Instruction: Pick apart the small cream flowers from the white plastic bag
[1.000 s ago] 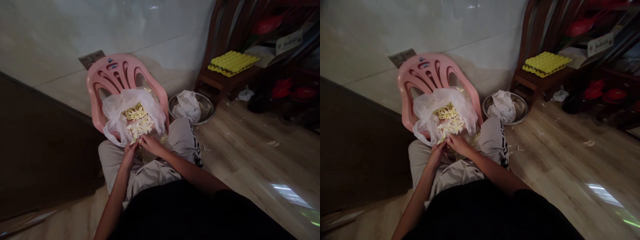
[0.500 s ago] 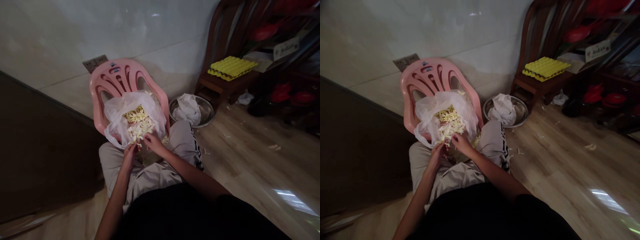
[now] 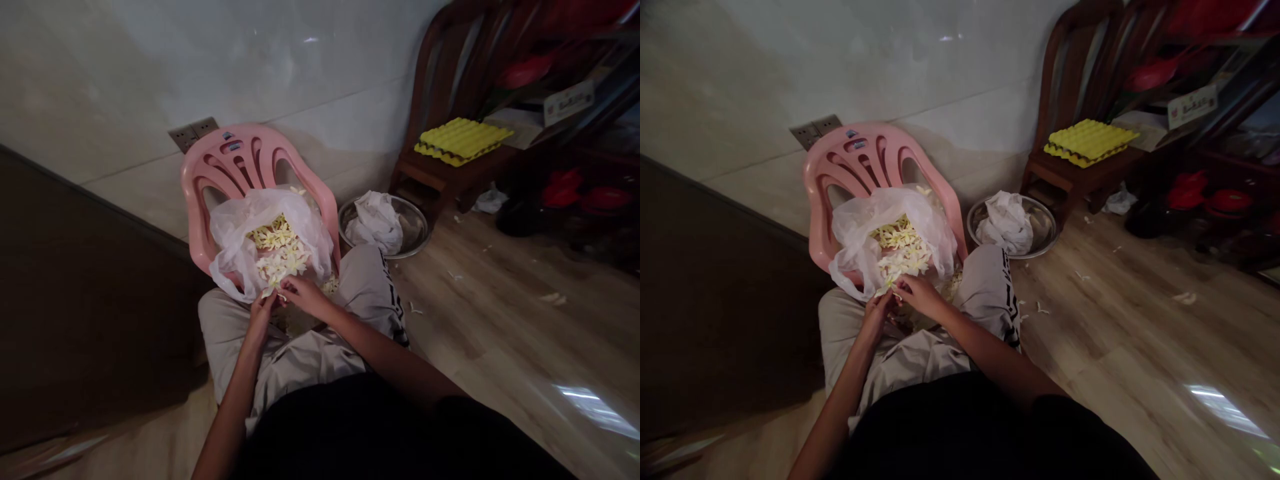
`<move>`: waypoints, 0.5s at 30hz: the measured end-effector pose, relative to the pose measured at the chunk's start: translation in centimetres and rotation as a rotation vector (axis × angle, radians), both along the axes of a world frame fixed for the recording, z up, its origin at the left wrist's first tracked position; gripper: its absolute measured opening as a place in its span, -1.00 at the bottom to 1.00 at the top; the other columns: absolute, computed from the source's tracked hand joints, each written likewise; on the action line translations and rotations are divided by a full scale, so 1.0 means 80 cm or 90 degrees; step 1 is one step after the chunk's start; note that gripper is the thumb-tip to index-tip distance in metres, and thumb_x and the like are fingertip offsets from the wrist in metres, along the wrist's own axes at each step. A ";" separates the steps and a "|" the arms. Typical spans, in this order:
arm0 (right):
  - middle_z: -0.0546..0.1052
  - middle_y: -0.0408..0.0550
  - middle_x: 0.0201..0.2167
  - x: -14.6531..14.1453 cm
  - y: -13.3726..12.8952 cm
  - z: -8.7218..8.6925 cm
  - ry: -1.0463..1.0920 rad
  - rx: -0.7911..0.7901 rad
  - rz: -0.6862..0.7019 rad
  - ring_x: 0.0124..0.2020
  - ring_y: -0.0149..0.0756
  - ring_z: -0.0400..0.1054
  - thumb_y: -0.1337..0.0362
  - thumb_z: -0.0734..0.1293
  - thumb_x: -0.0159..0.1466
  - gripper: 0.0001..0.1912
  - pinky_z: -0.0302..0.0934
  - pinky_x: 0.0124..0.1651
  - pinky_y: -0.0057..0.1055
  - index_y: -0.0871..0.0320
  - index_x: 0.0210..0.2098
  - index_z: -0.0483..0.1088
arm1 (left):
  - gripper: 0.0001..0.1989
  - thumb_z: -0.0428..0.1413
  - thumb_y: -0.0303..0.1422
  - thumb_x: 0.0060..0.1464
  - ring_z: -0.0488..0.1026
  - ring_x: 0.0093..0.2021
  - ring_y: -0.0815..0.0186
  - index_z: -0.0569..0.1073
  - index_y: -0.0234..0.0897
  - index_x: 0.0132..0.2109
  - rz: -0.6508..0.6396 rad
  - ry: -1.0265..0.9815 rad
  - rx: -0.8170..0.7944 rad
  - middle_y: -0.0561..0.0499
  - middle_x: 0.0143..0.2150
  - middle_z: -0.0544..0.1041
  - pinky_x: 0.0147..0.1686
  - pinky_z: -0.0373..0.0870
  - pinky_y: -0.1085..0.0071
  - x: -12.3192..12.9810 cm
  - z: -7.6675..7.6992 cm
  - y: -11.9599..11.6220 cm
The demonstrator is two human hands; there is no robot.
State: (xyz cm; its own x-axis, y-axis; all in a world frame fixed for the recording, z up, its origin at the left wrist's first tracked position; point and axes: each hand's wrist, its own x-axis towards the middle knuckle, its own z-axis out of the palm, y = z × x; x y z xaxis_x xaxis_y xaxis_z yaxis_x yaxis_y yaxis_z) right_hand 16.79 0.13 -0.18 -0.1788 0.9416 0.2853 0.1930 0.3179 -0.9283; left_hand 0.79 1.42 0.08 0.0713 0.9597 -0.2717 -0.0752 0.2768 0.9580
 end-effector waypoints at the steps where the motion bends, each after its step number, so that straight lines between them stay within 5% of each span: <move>1: 0.53 -0.14 -0.39 0.000 0.000 0.000 0.012 -0.014 0.003 -0.32 -0.35 0.42 0.24 0.27 0.38 -0.87 0.23 -0.19 -0.47 0.15 -0.23 0.40 | -0.58 0.38 -0.05 -0.22 0.45 -0.62 0.34 0.57 -0.33 -0.37 -0.008 0.005 0.002 0.01 -0.59 0.57 -0.61 0.38 0.47 0.000 0.001 -0.001; 15: 0.54 -0.14 -0.40 0.001 0.000 0.003 0.054 -0.076 0.007 -0.38 -0.38 0.41 0.19 0.28 0.38 -0.80 0.24 -0.29 -0.52 0.17 -0.23 0.46 | -0.53 0.33 0.06 -0.21 0.43 -0.61 0.33 0.54 -0.31 -0.48 -0.032 0.054 0.033 -0.02 -0.59 0.56 -0.61 0.34 0.46 0.003 0.011 -0.003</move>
